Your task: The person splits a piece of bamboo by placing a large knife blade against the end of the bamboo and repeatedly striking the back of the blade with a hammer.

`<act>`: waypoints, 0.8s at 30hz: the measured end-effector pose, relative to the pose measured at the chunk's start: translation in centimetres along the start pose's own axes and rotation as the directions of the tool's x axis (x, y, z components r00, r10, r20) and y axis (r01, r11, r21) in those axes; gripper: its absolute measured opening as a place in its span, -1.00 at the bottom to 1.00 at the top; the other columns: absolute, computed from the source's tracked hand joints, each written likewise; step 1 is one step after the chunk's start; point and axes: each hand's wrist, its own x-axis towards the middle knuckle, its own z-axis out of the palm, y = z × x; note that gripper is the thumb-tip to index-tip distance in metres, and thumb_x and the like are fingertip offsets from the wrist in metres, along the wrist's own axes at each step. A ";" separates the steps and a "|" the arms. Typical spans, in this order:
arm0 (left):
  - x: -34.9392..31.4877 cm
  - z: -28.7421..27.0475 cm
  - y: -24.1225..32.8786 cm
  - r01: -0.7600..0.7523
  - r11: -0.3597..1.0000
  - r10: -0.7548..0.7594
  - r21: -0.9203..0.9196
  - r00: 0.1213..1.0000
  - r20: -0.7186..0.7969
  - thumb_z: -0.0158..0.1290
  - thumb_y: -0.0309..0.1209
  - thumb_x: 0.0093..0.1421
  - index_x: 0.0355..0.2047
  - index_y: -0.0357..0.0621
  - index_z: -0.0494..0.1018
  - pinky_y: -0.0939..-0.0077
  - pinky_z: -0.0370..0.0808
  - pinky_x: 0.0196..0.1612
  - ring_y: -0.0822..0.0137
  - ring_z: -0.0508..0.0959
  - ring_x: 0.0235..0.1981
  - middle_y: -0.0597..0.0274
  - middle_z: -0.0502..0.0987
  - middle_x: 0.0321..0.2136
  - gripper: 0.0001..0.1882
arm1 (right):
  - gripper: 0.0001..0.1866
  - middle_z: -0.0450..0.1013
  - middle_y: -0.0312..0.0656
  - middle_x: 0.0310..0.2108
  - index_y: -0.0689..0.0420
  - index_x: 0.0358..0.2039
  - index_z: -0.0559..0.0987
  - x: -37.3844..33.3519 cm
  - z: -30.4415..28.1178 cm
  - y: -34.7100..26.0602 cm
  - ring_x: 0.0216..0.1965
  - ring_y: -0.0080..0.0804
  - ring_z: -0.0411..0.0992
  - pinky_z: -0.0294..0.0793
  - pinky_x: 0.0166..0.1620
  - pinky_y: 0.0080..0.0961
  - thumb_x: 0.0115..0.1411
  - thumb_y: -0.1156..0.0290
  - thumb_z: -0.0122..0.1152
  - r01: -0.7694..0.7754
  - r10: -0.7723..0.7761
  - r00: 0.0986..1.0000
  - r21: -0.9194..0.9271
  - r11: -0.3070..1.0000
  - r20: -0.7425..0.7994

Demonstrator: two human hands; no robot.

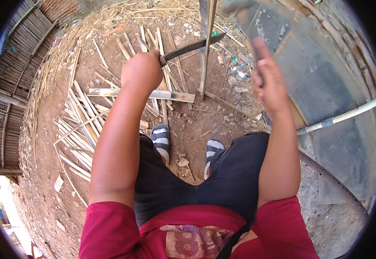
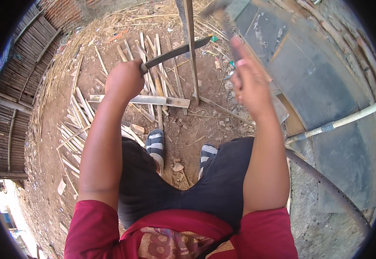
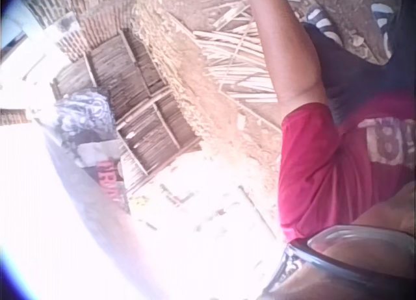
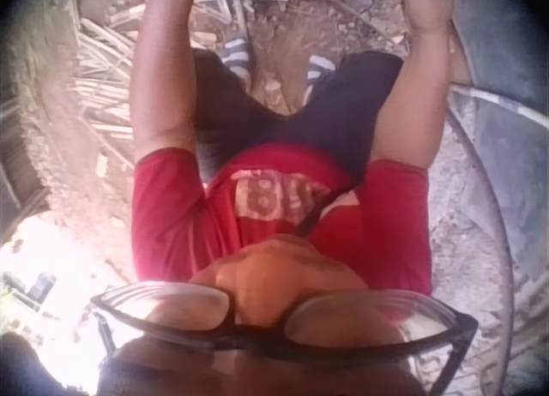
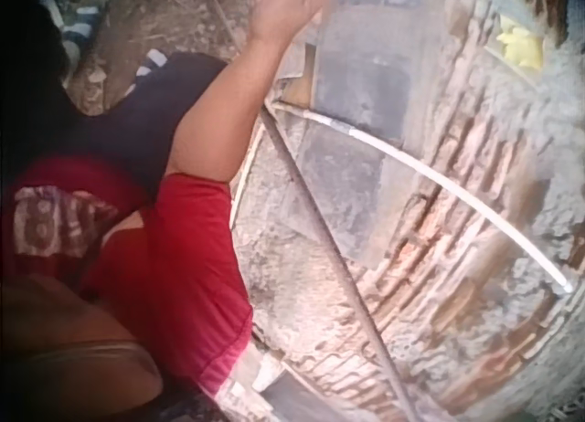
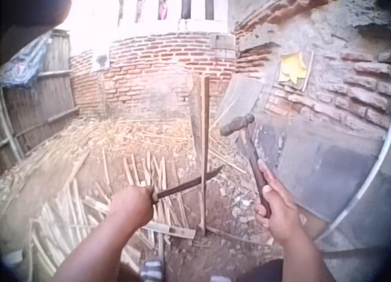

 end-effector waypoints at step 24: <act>0.9 1.9 -0.8 0.014 0.994 -0.017 -0.109 0.999 -0.027 0.07 -0.36 0.24 -0.16 -0.07 0.57 0.01 0.59 -0.13 -0.10 0.65 -0.20 -0.05 0.66 -0.28 -0.80 | -0.53 0.13 -0.49 -0.57 -0.29 0.41 0.34 2.4 -2.0 5.8 -0.60 -0.75 0.07 0.13 -0.54 -0.74 0.52 0.14 -0.07 -0.133 0.176 0.982 -0.396 0.908 0.074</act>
